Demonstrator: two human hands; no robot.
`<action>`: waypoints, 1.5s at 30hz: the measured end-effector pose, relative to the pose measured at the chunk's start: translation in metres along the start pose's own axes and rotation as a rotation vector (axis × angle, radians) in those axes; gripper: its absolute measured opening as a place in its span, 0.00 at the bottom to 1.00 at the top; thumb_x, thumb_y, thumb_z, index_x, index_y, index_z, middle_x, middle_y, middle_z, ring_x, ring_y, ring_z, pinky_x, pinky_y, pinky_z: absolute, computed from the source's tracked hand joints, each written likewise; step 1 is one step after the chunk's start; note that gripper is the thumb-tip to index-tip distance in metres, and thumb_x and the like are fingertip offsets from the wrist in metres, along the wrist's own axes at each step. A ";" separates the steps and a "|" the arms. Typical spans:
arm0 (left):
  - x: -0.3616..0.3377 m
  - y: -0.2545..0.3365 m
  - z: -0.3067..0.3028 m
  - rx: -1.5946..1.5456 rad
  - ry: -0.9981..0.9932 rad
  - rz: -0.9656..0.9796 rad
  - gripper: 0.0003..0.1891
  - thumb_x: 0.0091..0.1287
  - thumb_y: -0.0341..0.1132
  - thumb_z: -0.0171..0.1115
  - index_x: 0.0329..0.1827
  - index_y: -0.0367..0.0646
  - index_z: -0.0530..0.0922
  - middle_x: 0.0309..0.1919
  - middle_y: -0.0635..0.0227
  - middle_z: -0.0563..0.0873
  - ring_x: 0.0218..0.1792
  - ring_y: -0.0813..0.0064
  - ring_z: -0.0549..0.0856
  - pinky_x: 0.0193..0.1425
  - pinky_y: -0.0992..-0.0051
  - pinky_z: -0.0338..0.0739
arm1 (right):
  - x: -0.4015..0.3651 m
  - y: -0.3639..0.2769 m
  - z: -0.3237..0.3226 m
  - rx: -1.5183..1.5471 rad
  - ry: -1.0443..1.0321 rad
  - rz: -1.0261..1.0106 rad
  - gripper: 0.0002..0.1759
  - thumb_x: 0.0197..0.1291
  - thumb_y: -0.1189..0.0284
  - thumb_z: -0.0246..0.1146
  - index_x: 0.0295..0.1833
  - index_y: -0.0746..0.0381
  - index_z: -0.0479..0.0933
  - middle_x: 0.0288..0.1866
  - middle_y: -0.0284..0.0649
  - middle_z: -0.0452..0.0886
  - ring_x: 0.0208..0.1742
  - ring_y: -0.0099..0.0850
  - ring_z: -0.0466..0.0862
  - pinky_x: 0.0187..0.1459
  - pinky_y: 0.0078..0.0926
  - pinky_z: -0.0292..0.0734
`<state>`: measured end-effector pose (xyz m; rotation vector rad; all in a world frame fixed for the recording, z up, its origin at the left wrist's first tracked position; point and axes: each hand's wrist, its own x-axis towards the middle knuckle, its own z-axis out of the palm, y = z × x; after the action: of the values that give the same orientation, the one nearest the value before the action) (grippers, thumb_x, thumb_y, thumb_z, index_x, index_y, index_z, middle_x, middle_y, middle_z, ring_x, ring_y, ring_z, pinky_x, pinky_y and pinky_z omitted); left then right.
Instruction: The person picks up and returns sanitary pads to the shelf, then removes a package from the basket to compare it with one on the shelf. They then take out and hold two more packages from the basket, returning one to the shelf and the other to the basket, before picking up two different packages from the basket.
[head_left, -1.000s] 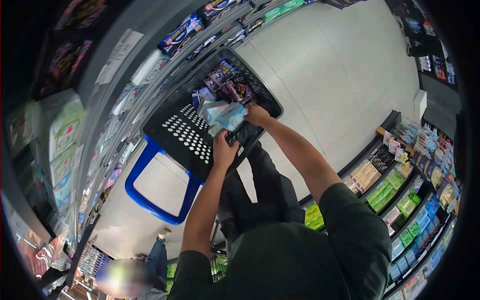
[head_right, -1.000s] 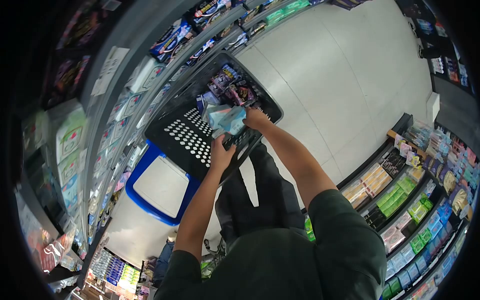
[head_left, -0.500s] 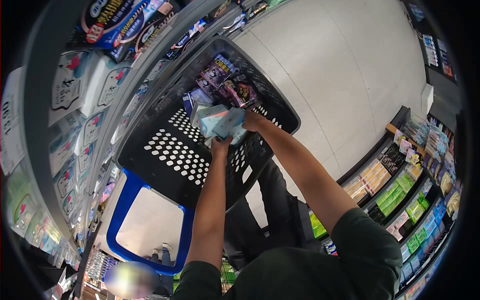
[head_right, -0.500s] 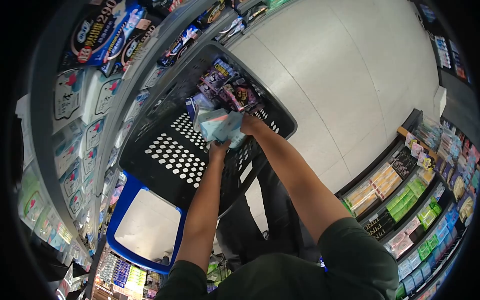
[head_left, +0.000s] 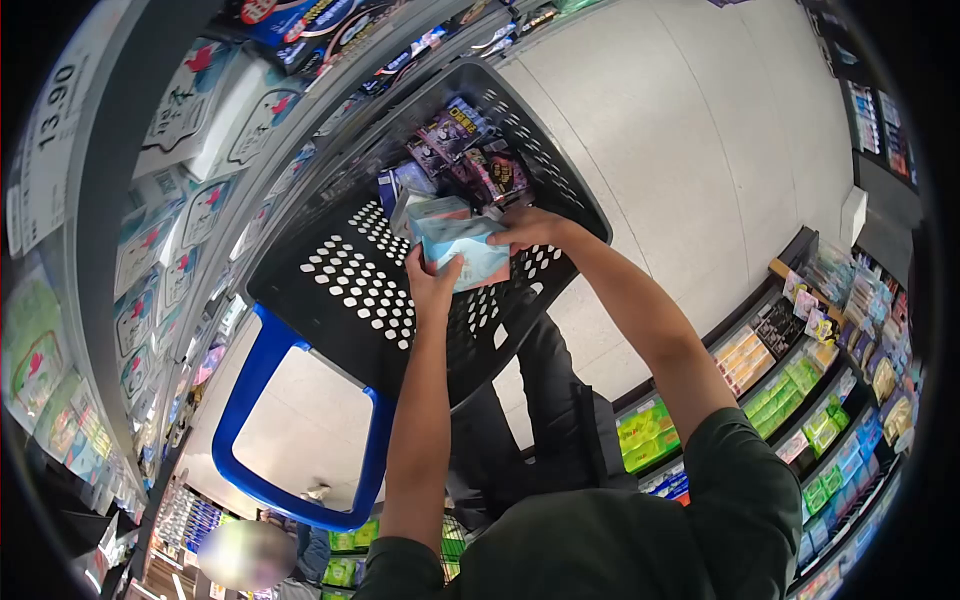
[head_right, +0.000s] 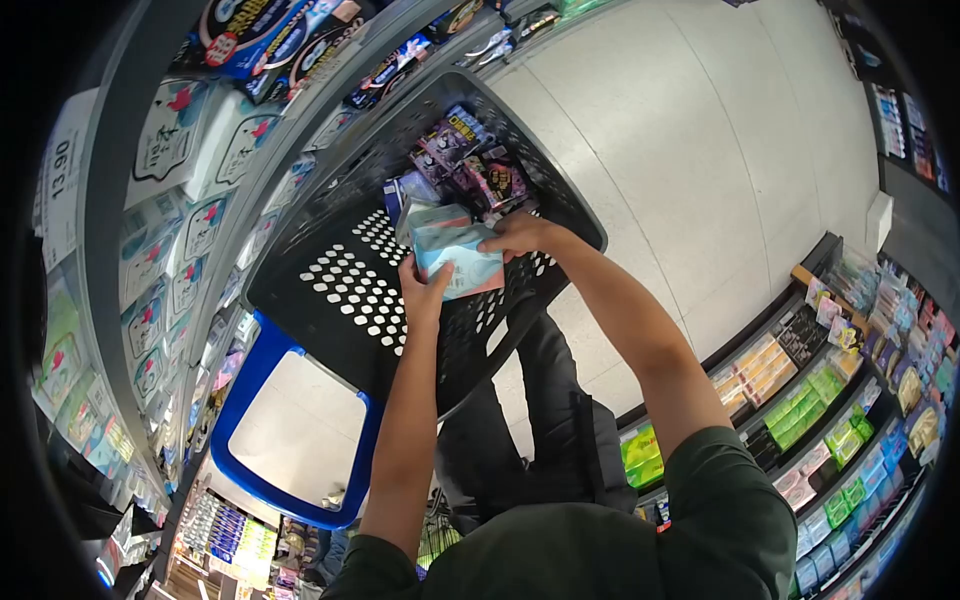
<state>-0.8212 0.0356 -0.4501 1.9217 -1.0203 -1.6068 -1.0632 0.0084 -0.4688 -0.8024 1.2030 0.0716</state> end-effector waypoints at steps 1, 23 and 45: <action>-0.008 0.004 -0.004 -0.002 0.004 0.003 0.44 0.50 0.38 0.78 0.66 0.31 0.62 0.59 0.52 0.72 0.59 0.67 0.74 0.61 0.70 0.71 | -0.002 -0.002 -0.001 -0.004 -0.001 -0.003 0.42 0.50 0.38 0.65 0.49 0.70 0.80 0.42 0.47 0.85 0.44 0.30 0.87 0.43 0.27 0.81; -0.192 0.073 -0.078 -0.647 0.023 -0.252 0.54 0.52 0.49 0.76 0.74 0.36 0.50 0.63 0.56 0.68 0.63 0.65 0.71 0.68 0.65 0.65 | 0.163 -0.060 0.081 -0.904 0.244 -0.327 0.43 0.46 0.58 0.73 0.67 0.61 0.66 0.66 0.45 0.70 0.68 0.44 0.70 0.65 0.44 0.69; -0.234 0.060 -0.104 -0.685 -0.071 -0.347 0.55 0.52 0.50 0.76 0.74 0.33 0.50 0.63 0.53 0.68 0.65 0.61 0.70 0.69 0.61 0.65 | 0.134 -0.086 0.100 -1.354 0.043 -0.136 0.32 0.57 0.58 0.66 0.66 0.57 0.70 0.75 0.39 0.62 0.71 0.38 0.67 0.54 0.47 0.74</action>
<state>-0.7493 0.1623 -0.2308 1.6087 -0.0980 -1.8938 -0.8920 -0.0433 -0.5262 -2.0510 1.0369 0.8197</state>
